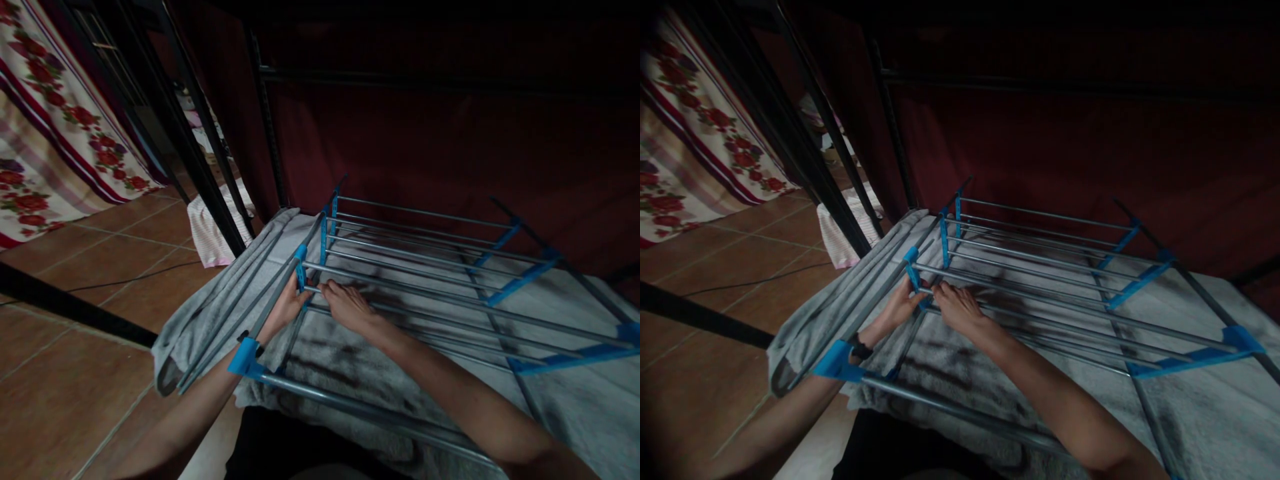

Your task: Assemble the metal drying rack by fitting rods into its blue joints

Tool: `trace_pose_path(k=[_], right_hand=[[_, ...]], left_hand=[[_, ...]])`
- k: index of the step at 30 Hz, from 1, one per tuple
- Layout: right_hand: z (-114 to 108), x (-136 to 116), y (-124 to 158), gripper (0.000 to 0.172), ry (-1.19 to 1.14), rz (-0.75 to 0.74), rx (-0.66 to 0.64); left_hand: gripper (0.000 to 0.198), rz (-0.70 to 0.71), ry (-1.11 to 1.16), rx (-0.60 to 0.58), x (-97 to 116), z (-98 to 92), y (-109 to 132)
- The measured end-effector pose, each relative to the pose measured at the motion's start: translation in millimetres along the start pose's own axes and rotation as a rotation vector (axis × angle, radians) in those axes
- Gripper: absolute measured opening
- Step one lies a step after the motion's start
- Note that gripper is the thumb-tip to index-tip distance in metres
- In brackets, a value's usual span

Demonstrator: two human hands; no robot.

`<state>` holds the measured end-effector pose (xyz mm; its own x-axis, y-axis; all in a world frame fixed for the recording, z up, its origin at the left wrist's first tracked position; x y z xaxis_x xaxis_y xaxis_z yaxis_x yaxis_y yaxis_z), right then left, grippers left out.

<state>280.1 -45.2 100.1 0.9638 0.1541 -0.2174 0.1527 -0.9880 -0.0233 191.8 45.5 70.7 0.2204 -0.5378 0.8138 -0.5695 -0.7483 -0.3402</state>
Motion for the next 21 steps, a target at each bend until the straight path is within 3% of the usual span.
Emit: trace_pose_path(k=[6,14,21], right_hand=[[-12,0,-1,0.047,0.025,0.023,0.035],[-6,10,-6,0.047,-0.044,0.047,-0.005],[-6,10,-6,0.046,-0.075,0.042,-0.010]], left_hand=[[0.045,-0.001,-0.029,0.080,-3,2.0,0],[0.043,-0.032,-0.052,0.109,5,0.2,0],[0.039,-0.038,-0.118,0.109,1,1.8,0]])
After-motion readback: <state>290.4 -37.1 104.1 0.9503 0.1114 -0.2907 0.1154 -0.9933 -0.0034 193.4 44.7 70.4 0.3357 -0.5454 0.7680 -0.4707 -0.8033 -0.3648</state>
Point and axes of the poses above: each hand's wrist, its own y-axis away from the middle knuckle, its own z-axis out of the palm, x = y × z, the point moved 10 cm from there along -y, towards the middle knuckle, and after that the axes turned 6 degrees about -y, right-handed, at the moved point
